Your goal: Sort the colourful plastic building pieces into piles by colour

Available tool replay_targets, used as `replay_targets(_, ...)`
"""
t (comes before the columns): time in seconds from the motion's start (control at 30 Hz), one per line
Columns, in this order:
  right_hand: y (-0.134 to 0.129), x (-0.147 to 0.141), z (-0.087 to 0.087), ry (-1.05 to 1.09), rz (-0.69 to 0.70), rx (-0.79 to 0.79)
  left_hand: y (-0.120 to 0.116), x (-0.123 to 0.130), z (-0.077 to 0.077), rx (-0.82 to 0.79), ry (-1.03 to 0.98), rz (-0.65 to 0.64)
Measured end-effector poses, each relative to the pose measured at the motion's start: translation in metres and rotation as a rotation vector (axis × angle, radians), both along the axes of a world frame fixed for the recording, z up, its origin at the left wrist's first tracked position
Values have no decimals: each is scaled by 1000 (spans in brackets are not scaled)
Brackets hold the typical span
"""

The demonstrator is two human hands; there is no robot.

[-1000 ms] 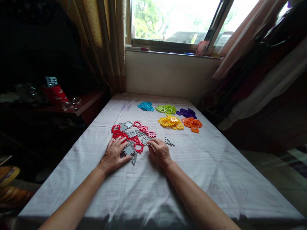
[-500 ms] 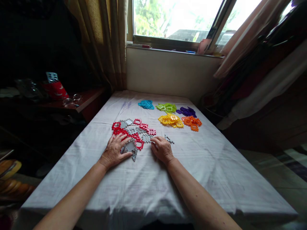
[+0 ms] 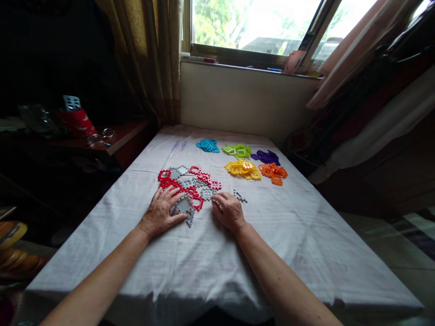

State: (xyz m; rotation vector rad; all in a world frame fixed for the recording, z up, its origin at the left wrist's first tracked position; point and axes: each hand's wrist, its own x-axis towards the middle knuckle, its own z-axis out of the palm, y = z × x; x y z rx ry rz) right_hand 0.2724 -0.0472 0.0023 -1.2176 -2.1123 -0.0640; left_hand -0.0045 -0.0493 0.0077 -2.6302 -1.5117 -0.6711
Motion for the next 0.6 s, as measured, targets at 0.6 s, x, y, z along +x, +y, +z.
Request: replay_targets(0.6, 9, 2, 6, 573, -52, -244, 10, 24, 7, 138, 19, -72)
